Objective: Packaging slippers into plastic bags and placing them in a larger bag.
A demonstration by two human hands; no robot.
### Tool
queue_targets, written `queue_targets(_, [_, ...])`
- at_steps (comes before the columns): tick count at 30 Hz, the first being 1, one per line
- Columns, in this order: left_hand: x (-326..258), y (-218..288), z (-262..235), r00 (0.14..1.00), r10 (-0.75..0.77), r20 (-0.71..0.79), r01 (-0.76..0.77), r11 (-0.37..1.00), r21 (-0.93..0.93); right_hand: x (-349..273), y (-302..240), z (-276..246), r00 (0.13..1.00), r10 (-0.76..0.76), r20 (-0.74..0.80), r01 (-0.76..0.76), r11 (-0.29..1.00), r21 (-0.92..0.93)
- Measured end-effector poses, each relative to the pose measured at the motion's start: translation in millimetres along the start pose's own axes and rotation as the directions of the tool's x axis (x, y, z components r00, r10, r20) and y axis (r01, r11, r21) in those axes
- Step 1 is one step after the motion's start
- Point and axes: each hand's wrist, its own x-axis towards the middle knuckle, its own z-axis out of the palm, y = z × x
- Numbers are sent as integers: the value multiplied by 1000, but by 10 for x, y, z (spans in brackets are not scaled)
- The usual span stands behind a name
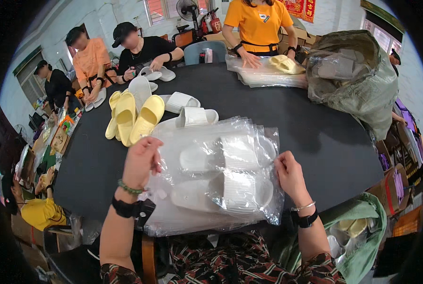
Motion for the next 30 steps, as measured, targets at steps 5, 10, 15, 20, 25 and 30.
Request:
queue_targets(5, [-189,454,-301,978,185,-97,-199,966,-165,251,-338,227,994,-26,106,-1,969,247])
queue_targets(10, [-247,365,-444,986,125,-114,-136,986,-100,459,-274,525,965,4,264,-22,998,64])
queue_targets(15, [-313,-224,-611,994,-103,27,105,985,-134,298,-129,655,878,35,478,57,982,-178])
queue_targets(20, [-503,-250,-558,979,-188,81,203,942,-266,162,-223,432,839,-25,543,84,993,-85])
queue_targets(25, [-461,-483,-1048,962,-155,225,158,987,3,138,-245,258,734,131,666,-237,969,71])
queue_targets(30, [-431,-430,-1023,873,-54,485,236,916,-323,209,-313,254,702,167,692,-82,985,-154])
